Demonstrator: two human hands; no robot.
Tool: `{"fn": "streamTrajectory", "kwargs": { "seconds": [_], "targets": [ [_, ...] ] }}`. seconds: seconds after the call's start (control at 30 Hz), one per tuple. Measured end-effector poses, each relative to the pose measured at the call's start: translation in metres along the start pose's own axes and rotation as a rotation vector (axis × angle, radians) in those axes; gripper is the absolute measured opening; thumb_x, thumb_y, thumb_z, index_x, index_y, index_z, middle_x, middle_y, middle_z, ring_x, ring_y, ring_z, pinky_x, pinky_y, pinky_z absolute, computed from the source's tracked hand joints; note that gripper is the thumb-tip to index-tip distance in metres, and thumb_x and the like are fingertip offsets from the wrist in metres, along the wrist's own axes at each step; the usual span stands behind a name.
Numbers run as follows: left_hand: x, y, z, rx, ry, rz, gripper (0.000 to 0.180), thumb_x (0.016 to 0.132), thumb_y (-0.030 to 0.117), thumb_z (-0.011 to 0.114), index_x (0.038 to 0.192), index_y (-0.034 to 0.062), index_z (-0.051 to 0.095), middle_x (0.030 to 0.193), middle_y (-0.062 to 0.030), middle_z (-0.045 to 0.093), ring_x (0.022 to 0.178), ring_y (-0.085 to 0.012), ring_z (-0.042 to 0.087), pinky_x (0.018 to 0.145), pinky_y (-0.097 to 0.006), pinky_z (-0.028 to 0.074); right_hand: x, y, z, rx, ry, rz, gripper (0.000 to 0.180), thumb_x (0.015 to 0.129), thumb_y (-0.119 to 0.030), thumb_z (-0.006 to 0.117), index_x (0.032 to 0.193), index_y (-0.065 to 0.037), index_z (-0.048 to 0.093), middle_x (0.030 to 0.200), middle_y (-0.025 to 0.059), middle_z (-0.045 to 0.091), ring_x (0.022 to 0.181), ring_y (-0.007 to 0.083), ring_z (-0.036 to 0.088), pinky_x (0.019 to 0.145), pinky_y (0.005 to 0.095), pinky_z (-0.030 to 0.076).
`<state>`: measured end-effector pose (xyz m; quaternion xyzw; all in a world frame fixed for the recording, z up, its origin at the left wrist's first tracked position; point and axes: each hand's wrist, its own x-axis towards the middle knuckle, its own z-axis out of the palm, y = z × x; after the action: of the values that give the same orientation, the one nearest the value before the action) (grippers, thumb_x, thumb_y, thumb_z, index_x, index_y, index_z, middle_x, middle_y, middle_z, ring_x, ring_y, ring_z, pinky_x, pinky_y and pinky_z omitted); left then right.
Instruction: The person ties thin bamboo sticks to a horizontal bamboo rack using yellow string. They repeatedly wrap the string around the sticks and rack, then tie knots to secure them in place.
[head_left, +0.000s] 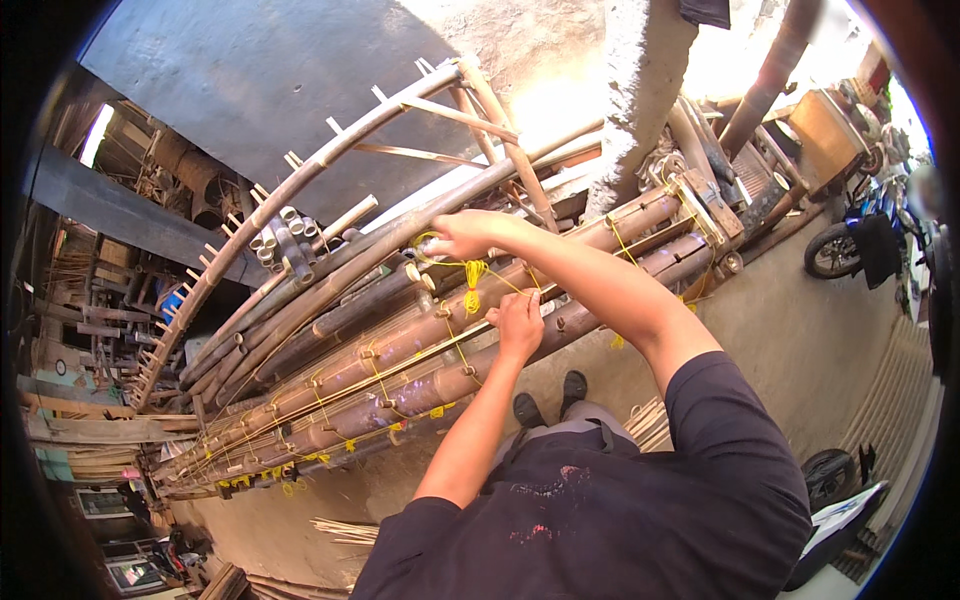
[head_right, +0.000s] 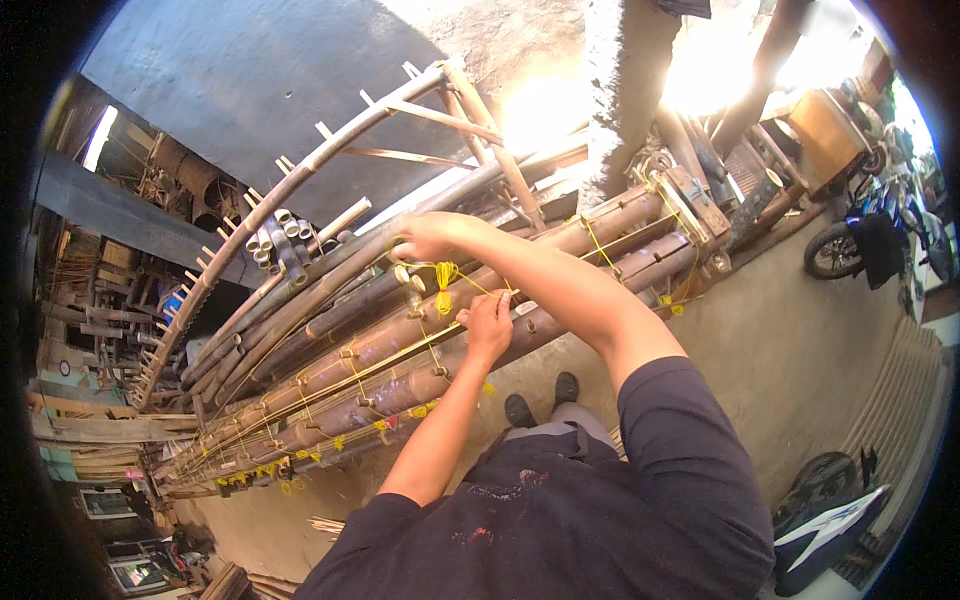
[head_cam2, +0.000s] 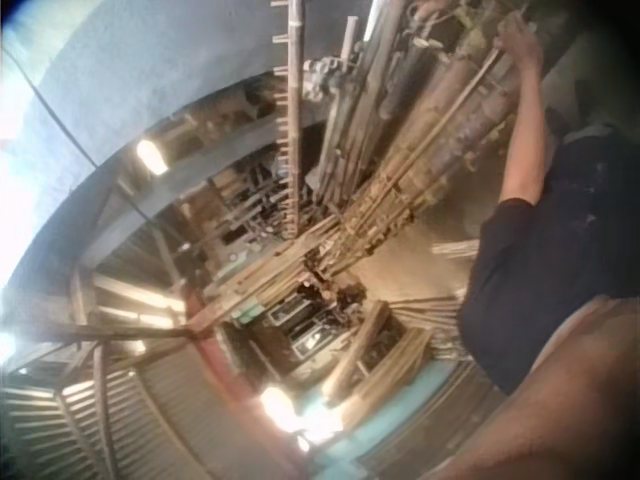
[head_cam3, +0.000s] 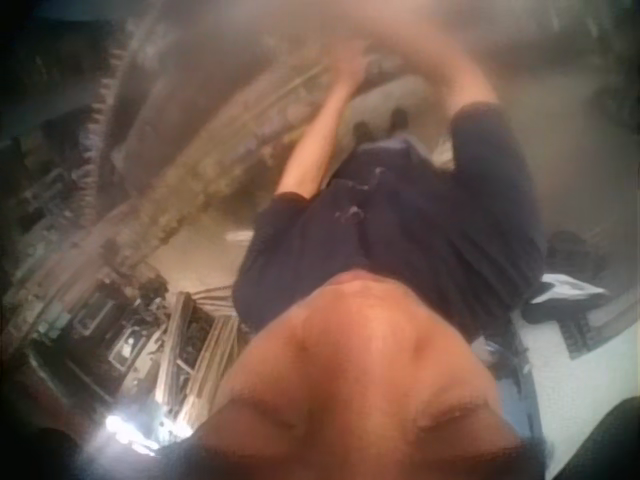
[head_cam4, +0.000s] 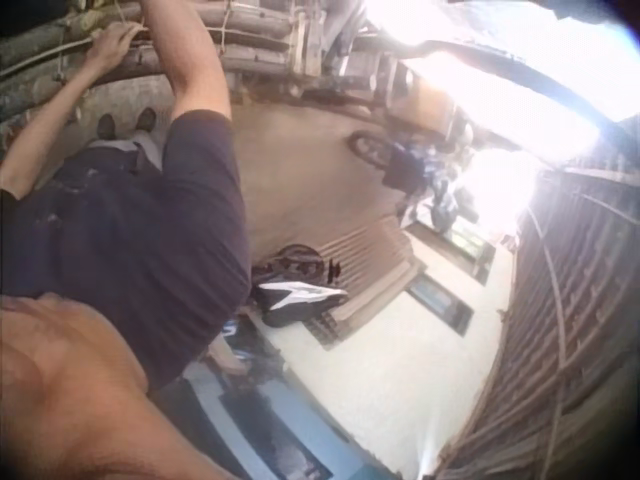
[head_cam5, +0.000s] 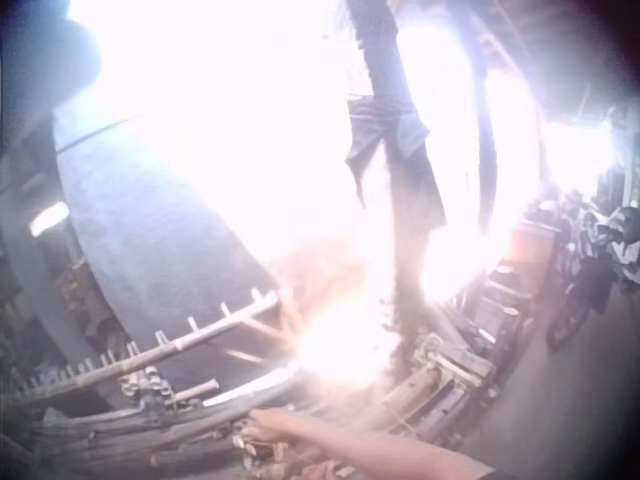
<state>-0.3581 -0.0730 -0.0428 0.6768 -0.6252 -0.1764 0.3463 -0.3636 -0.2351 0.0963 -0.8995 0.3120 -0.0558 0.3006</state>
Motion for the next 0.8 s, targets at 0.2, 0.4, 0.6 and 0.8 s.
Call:
{"fn": "streamTrajectory", "kwargs": {
  "seconds": [0.2, 0.4, 0.6, 0.8],
  "targets": [
    [0.002, 0.004, 0.012, 0.039, 0.044, 0.048, 0.020, 0.095, 0.024, 0.056, 0.096, 0.0119, 0.072, 0.091, -0.0073, 0.071, 0.095, -0.0253, 0.061, 0.081, -0.045, 0.029, -0.056, 0.101, 0.054, -0.112, 0.005, 0.439, 0.069, 0.094, -0.064, 0.042, 0.102, -0.002, 0.072, 0.099, 0.0240, 0.070, 0.097, 0.0324, 0.068, 0.092, 0.0453, 0.049],
    [0.000, -0.006, 0.005, 0.120, 0.030, 0.012, 0.021, 0.096, 0.025, 0.055, 0.093, 0.0136, 0.072, 0.091, -0.0055, 0.071, 0.093, -0.0240, 0.061, 0.081, -0.043, 0.029, -0.191, 0.044, 0.064, 0.530, 0.122, -0.178, 0.036, 0.094, -0.025, 0.052, 0.066, -0.004, 0.055, 0.059, 0.0163, 0.055, 0.056, 0.0293, 0.057, 0.057, 0.0457, 0.045],
    [0.053, 0.035, -0.019, -0.448, -0.154, -0.073, 0.027, 0.099, 0.023, 0.053, 0.091, 0.0045, 0.070, 0.077, -0.0033, 0.068, 0.071, -0.0130, 0.059, 0.069, -0.035, 0.042, -0.245, 0.029, 0.162, 0.523, 0.173, 0.071, 0.038, 0.092, -0.030, 0.056, 0.069, -0.001, 0.058, 0.067, 0.0239, 0.057, 0.063, 0.0438, 0.055, 0.062, 0.0495, 0.044],
    [0.137, -0.036, 0.013, 0.044, -0.110, -0.040, 0.028, 0.098, 0.026, 0.053, 0.096, 0.0053, 0.071, 0.074, -0.0151, 0.066, 0.072, -0.0287, 0.066, 0.068, -0.043, 0.049, -0.244, 0.008, 0.171, 0.090, 0.114, 0.261, 0.030, 0.089, -0.028, 0.057, 0.076, -0.001, 0.063, 0.077, 0.0213, 0.066, 0.075, 0.0420, 0.064, 0.076, 0.0480, 0.051]
  ]
}}
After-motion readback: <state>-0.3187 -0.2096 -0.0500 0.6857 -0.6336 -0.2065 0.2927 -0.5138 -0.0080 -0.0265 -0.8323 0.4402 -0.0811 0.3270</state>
